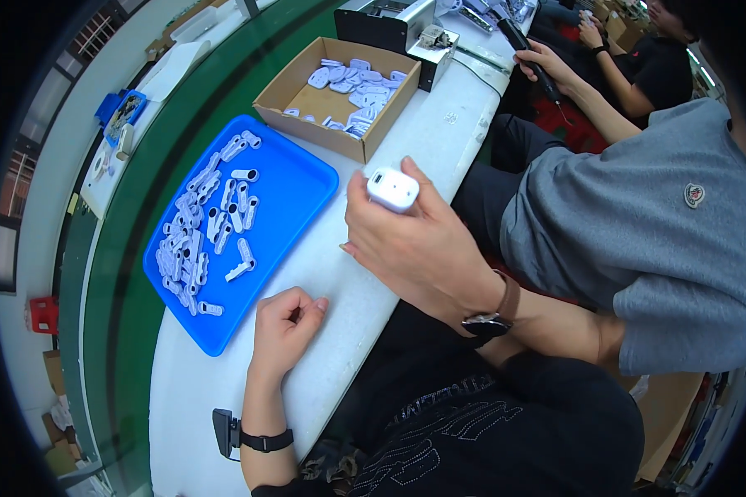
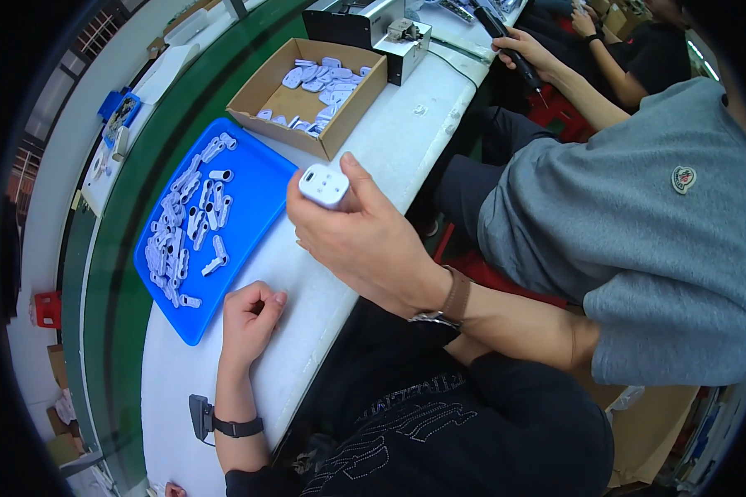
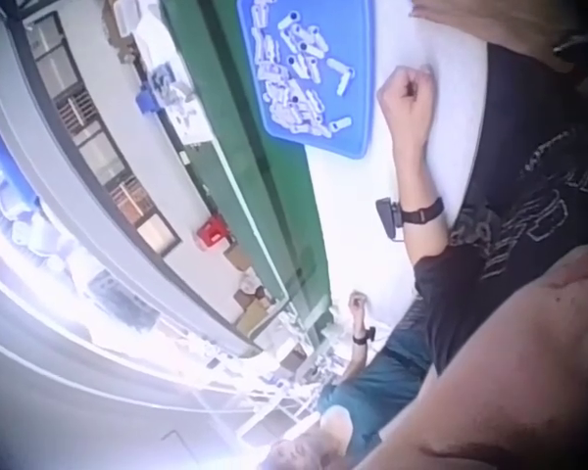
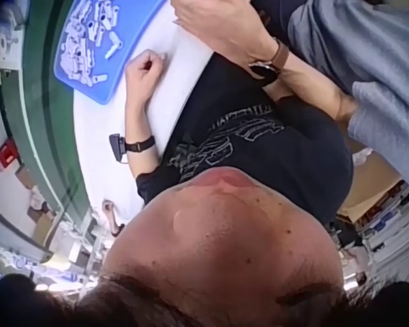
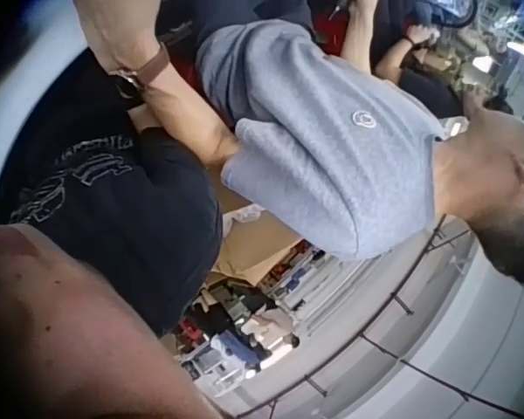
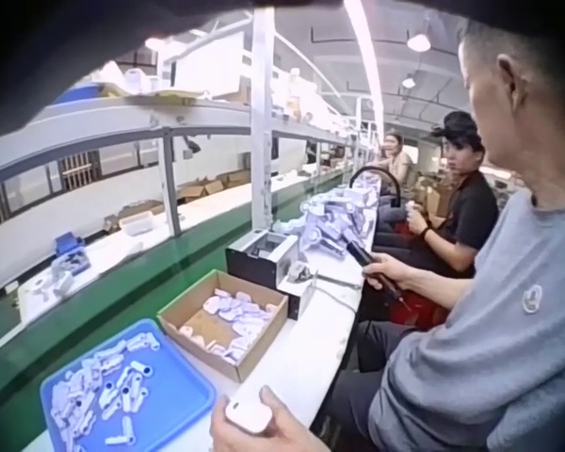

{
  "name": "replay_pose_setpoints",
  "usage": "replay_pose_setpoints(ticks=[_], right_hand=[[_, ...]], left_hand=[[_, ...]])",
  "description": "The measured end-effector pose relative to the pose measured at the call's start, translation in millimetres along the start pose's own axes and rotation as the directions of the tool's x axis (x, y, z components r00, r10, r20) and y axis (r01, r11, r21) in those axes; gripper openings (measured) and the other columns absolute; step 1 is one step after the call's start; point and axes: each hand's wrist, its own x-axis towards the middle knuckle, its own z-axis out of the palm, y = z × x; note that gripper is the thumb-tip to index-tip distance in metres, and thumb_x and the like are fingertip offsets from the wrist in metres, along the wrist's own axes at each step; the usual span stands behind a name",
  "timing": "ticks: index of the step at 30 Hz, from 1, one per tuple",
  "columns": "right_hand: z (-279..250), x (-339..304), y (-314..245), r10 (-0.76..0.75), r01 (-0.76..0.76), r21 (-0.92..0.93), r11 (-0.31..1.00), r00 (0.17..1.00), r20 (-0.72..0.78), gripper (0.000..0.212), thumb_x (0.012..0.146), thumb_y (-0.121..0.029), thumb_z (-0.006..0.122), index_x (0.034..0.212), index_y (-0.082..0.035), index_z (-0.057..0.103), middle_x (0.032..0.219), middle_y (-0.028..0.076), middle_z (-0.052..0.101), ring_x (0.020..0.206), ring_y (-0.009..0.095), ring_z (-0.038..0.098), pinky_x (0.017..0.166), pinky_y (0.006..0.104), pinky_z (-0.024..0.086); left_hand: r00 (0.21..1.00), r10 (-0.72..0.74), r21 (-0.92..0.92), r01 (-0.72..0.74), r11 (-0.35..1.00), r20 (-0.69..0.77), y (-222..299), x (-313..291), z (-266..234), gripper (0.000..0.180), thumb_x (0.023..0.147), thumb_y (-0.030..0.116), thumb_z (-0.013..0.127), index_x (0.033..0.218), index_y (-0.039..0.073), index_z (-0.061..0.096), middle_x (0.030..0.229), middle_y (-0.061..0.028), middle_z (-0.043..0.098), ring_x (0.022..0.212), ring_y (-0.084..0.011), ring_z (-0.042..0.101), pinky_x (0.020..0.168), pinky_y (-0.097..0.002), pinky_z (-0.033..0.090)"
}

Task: Assembling handheld electric fans by inserting components into the housing and using an electric screwdriver.

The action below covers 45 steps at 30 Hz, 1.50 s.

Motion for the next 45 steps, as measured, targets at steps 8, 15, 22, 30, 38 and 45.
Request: replay_pose_setpoints(ticks=[8, 15, 22, 30, 38, 45], right_hand=[[101, -20, -71, 0.883, 0.139, 0.974, -0.177, 0.460, 0.094, 0.056, 0.097, -0.002, 0.071, 0.148, 0.000, 0.049, 0.142, 0.016, 0.057, 0.122, 0.022, 0.063, 0.104, 0.0389, 0.052], [101, -24, -78, 0.795, 0.047, 0.975, -0.219, 0.588, 0.150, 0.038, 0.093, 0.000, 0.073, 0.130, 0.002, 0.064, 0.109, 0.014, 0.075, 0.082, 0.021, 0.074, 0.079, 0.0337, 0.060], [69, -9, -74, 0.709, -0.056, 0.956, 0.288, 0.683, -0.174, 0.008, 0.084, 0.002, 0.076, 0.093, 0.001, 0.076, 0.076, 0.012, 0.072, 0.063, 0.025, 0.069, 0.059, 0.0343, 0.054], [69, -9, -72, 0.712, -0.009, 0.956, 0.294, 0.670, -0.213, 0.008, 0.085, 0.001, 0.076, 0.093, 0.000, 0.076, 0.075, 0.012, 0.072, 0.062, 0.025, 0.069, 0.056, 0.0338, 0.052], [71, -7, -72, 0.715, -0.016, 0.959, 0.282, 0.671, -0.199, 0.009, 0.084, 0.001, 0.077, 0.093, 0.000, 0.077, 0.074, 0.012, 0.071, 0.061, 0.024, 0.068, 0.056, 0.0331, 0.051], [70, -8, -73, 0.712, -0.017, 0.961, 0.277, 0.675, -0.194, 0.009, 0.084, 0.001, 0.077, 0.093, 0.000, 0.077, 0.074, 0.012, 0.071, 0.061, 0.023, 0.068, 0.056, 0.0327, 0.051]], left_hand=[[0.999, 0.036, 0.002, -0.036, 0.999, -0.010, 5, 1, 3, 0.033, 0.093, 0.015, 0.078, 0.070, 0.002, 0.059, 0.058, -0.0002, 0.051, 0.055, -0.0086, 0.042, 0.051, -0.0293, 0.033], [0.996, 0.094, 0.026, -0.094, 0.995, -0.004, 9, 3, -3, 0.034, 0.094, 0.017, 0.077, 0.069, 0.003, 0.059, 0.057, 0.0018, 0.052, 0.055, -0.0068, 0.041, 0.051, -0.0288, 0.032], [0.998, 0.062, 0.044, -0.062, 0.997, -0.010, 8, 1, -1, 0.034, 0.091, 0.018, 0.080, 0.069, 0.000, 0.060, 0.056, -0.0045, 0.052, 0.052, -0.0118, 0.043, 0.050, -0.0317, 0.034], [0.999, 0.038, 0.009, -0.037, 0.999, -0.031, -5, -2, 2, 0.033, 0.090, 0.017, 0.079, 0.069, 0.000, 0.061, 0.056, -0.0045, 0.054, 0.052, -0.0118, 0.044, 0.050, -0.0306, 0.035], [0.995, 0.098, 0.059, -0.097, 0.994, -0.017, -4, 3, 0, 0.033, 0.094, 0.013, 0.074, 0.067, 0.002, 0.059, 0.053, -0.0001, 0.058, 0.048, -0.0068, 0.050, 0.048, -0.0269, 0.037], [0.992, 0.124, 0.061, -0.123, 0.991, -0.019, -5, 1, 0, 0.032, 0.094, 0.013, 0.074, 0.067, 0.002, 0.059, 0.053, 0.0001, 0.058, 0.048, -0.0067, 0.050, 0.048, -0.0267, 0.036]])
